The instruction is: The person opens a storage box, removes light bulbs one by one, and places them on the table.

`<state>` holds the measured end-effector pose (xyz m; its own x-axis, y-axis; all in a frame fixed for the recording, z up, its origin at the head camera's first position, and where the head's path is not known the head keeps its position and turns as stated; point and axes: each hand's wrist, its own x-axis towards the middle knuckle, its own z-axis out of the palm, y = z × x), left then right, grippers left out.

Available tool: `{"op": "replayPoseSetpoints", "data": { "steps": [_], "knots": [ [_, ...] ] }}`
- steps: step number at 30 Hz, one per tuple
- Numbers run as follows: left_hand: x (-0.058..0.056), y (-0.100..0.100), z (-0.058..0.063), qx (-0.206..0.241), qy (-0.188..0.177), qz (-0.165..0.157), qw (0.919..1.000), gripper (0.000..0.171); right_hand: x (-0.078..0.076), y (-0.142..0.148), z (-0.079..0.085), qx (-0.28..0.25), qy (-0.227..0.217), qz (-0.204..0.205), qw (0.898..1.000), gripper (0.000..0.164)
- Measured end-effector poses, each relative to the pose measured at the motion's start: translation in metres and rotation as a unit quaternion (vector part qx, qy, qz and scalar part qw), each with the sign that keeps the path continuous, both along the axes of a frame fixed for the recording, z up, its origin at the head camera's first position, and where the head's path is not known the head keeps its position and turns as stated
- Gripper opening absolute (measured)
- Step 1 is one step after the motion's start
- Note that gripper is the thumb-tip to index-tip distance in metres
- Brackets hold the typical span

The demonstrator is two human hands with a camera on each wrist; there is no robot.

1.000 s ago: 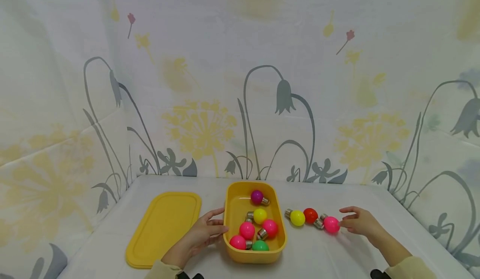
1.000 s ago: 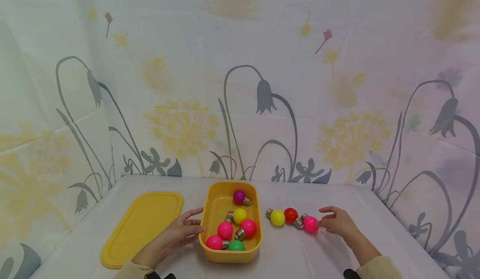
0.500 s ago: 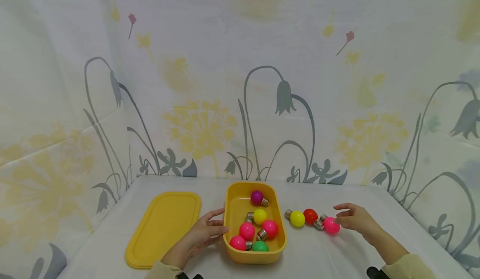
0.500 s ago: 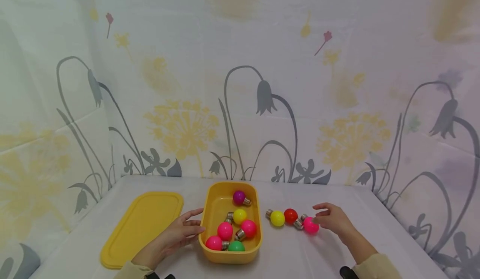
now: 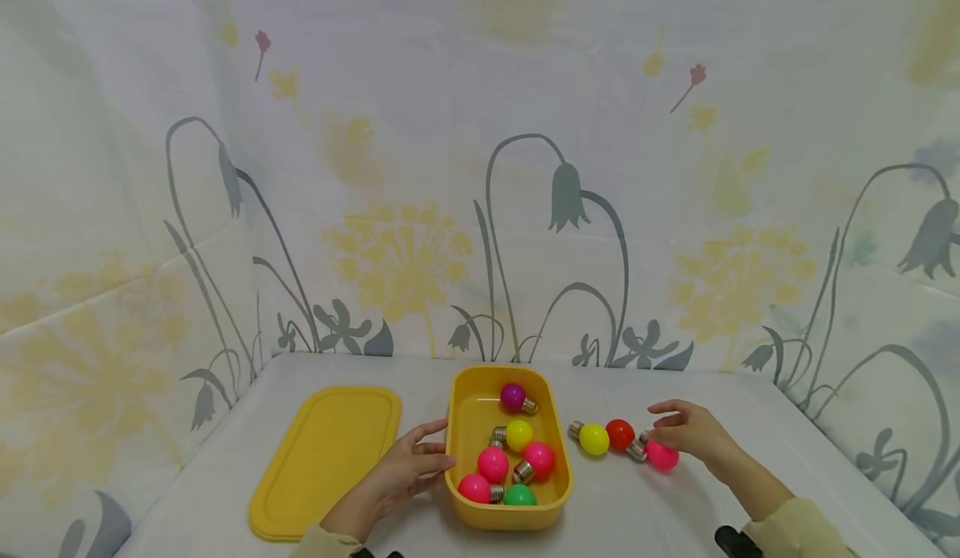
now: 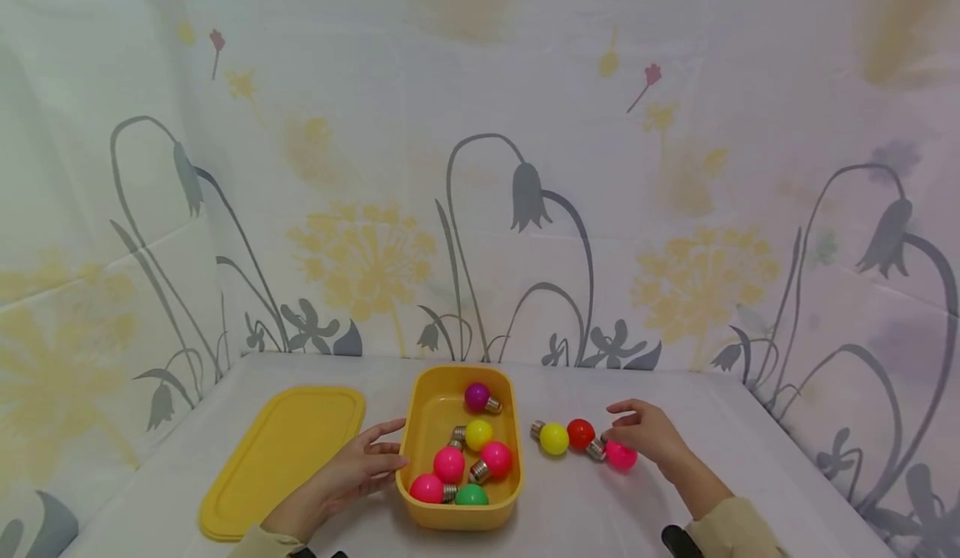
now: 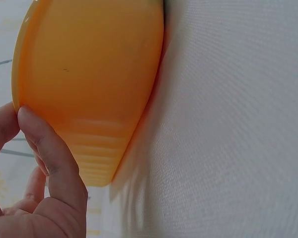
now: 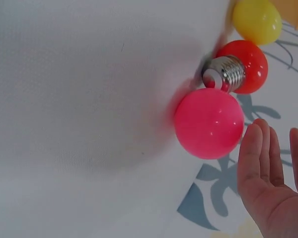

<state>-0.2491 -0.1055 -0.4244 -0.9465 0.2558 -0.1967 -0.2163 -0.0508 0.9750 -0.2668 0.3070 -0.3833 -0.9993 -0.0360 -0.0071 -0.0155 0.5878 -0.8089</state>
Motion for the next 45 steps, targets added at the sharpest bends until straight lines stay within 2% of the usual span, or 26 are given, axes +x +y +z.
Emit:
{"op": "replayPoseSetpoints", "data": {
  "steps": [8,20,33,45],
  "knots": [
    [0.0,0.0,0.001,0.007,-0.003,-0.001,1.0,0.066,-0.007,-0.012,-0.002,-0.002,-0.022,-0.017,1.0,0.048],
    [0.001,0.0,0.001,0.018,0.001,-0.005,0.9998,0.065,-0.017,-0.029,-0.003,-0.027,-0.016,-0.009,0.999,0.046],
    [-0.001,-0.002,-0.002,0.016,0.007,-0.011,0.9998,0.066,-0.032,-0.048,-0.01,-0.051,-0.022,-0.021,0.998,0.046],
    [0.0,-0.002,-0.002,0.014,0.013,-0.013,0.9997,0.066,-0.04,-0.068,-0.005,-0.083,-0.022,-0.02,0.996,0.044]
  ]
}}
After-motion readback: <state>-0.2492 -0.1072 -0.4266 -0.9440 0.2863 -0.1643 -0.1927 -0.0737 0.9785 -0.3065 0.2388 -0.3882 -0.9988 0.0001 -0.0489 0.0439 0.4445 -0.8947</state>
